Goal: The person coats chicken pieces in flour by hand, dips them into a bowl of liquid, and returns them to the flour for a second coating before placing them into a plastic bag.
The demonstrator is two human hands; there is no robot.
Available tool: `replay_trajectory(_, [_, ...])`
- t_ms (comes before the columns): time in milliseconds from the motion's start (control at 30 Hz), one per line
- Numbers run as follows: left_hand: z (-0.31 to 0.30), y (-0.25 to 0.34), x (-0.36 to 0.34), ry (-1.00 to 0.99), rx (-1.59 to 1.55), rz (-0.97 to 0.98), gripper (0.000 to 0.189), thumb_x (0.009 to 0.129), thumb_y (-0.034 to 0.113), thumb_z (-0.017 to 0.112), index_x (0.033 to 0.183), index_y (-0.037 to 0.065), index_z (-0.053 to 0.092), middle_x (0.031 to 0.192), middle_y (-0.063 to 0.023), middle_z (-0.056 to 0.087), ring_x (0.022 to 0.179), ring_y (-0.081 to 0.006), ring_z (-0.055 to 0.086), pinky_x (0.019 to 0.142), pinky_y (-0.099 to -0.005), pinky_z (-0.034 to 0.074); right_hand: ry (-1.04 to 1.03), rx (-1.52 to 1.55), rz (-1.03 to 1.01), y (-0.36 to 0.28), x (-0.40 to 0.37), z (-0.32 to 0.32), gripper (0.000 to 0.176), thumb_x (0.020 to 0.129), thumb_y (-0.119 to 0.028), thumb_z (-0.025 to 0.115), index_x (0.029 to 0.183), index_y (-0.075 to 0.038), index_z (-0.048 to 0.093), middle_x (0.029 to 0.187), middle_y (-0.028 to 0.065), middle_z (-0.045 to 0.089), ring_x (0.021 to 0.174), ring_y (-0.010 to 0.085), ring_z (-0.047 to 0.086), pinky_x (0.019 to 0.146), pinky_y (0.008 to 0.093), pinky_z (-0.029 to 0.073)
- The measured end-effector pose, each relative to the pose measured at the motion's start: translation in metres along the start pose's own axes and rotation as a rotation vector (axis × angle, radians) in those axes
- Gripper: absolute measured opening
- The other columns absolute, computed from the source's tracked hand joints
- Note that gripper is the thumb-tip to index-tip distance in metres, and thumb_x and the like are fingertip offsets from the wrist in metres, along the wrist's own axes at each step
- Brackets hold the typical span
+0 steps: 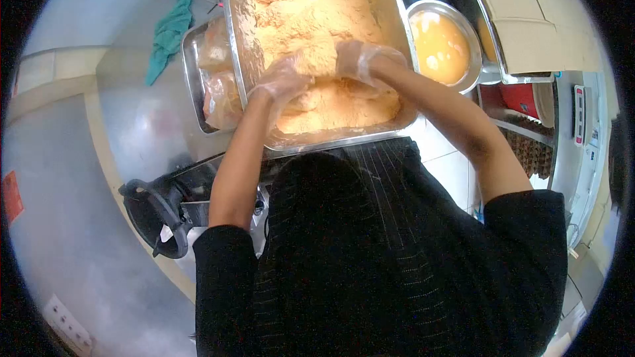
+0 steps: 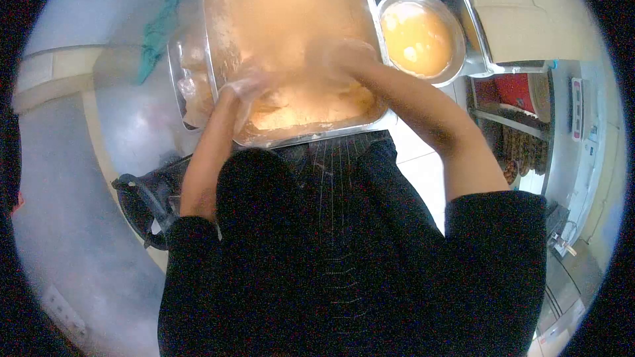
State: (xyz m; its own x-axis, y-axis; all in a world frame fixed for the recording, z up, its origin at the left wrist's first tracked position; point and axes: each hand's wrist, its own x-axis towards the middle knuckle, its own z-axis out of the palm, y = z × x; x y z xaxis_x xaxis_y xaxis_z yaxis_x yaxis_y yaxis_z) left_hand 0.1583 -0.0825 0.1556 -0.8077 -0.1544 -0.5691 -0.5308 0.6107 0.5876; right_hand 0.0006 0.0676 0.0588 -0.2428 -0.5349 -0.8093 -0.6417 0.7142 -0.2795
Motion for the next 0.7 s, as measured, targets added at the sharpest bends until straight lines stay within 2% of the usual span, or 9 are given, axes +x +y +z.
replay_trajectory(33, [-0.015, 0.014, -0.018, -0.194, -0.312, -0.073, 0.082, 0.077, 0.016, 0.067, 0.147, 0.008, 0.025, 0.128, -0.0257, 0.053, 0.121, -0.0313, 0.052, 0.101, -0.0354, 0.042, 0.165, -0.160, -0.040, -0.013, -0.038, 0.011, 0.055, 0.092, -0.016, 0.051, 0.142, -0.005, 0.032, 0.133, 0.0269, 0.045, 0.104, 0.0315, 0.061, 0.078, 0.0459, 0.054])
replay_trajectory(67, [-0.025, 0.027, -0.024, -0.201, 0.141, 0.048, 0.081, 0.078, 0.013, 0.064, 0.148, 0.007, 0.023, 0.131, -0.0264, 0.051, 0.120, -0.0313, 0.052, 0.100, -0.0345, 0.043, 0.249, -0.226, -0.077, -0.023, -0.076, 0.013, 0.055, 0.093, -0.017, 0.051, 0.143, -0.006, 0.031, 0.134, 0.0270, 0.044, 0.104, 0.0317, 0.061, 0.078, 0.0461, 0.054])
replay_trajectory(167, [-0.011, 0.040, -0.042, -0.146, 0.343, -0.157, 0.078, 0.080, 0.008, 0.057, 0.148, 0.004, 0.020, 0.136, -0.0256, 0.046, 0.121, -0.0332, 0.052, 0.102, -0.0332, 0.042, 0.565, -0.497, -0.013, -0.045, -0.150, 0.021, 0.056, 0.094, -0.020, 0.050, 0.145, -0.008, 0.030, 0.135, 0.0274, 0.043, 0.106, 0.0325, 0.061, 0.080, 0.0467, 0.054])
replay_trajectory(200, [0.048, -0.051, 0.011, -0.030, 0.685, 0.087, 0.078, 0.079, 0.003, 0.052, 0.148, 0.002, 0.016, 0.137, -0.0284, 0.043, 0.122, -0.0349, 0.050, 0.105, -0.0338, 0.040, 0.160, -0.153, 0.241, -0.102, -0.199, -0.024, 0.057, 0.095, -0.018, 0.047, 0.147, -0.014, 0.026, 0.142, 0.0277, 0.037, 0.113, 0.0362, 0.057, 0.083, 0.0457, 0.054])
replay_trajectory(367, [0.063, -0.030, 0.026, -0.019, 0.624, 0.079, 0.082, 0.078, 0.005, 0.052, 0.149, 0.001, 0.010, 0.134, -0.0340, 0.041, 0.120, -0.0396, 0.050, 0.101, -0.0374, 0.041, 0.555, -0.368, 0.220, -0.040, -0.066, 0.082, 0.051, 0.096, -0.015, 0.040, 0.144, -0.006, 0.028, 0.139, 0.0297, 0.039, 0.108, 0.0363, 0.059, 0.065, 0.0327, 0.057])
replay_trajectory(467, [0.040, -0.012, 0.021, 0.010, 0.643, 0.063, 0.081, 0.081, 0.014, 0.057, 0.148, 0.000, 0.014, 0.127, -0.0294, 0.051, 0.110, -0.0376, 0.057, 0.096, -0.0372, 0.044, 0.647, -0.563, 0.053, 0.002, 0.005, 0.044, 0.049, 0.092, -0.016, 0.045, 0.138, -0.002, 0.035, 0.127, 0.0305, 0.050, 0.105, 0.0360, 0.061, 0.057, 0.0361, 0.055])
replay_trajectory(533, [0.013, -0.001, 0.010, -0.201, 0.370, 0.145, 0.088, 0.078, 0.028, 0.065, 0.147, -0.001, 0.019, 0.117, -0.0265, 0.058, 0.105, -0.0342, 0.060, 0.094, -0.0372, 0.046, -0.278, 0.123, -0.019, 0.023, 0.032, -0.010, 0.049, 0.089, -0.018, 0.047, 0.134, -0.001, 0.039, 0.112, 0.0295, 0.060, 0.103, 0.0346, 0.062, 0.067, 0.0407, 0.054])
replay_trajectory(633, [-0.009, -0.017, 0.023, -0.526, 0.017, 0.049, 0.100, 0.071, 0.041, 0.071, 0.145, -0.005, 0.022, 0.111, -0.0276, 0.061, 0.108, -0.0319, 0.059, 0.095, -0.0366, 0.046, 0.018, 0.196, 0.025, 0.002, -0.054, -0.020, 0.049, 0.088, -0.020, 0.048, 0.133, -0.001, 0.041, 0.110, 0.0287, 0.061, 0.102, 0.0342, 0.063, 0.070, 0.0414, 0.053])
replay_trajectory(700, [-0.022, 0.005, 0.004, -0.454, 0.203, 0.085, 0.100, 0.072, 0.044, 0.070, 0.144, -0.006, 0.023, 0.113, -0.0277, 0.060, 0.108, -0.0317, 0.059, 0.094, -0.0365, 0.046, 0.103, 0.107, 0.060, -0.018, -0.109, -0.021, 0.049, 0.088, -0.021, 0.048, 0.132, -0.001, 0.042, 0.108, 0.0282, 0.062, 0.101, 0.0339, 0.063, 0.072, 0.0418, 0.052])
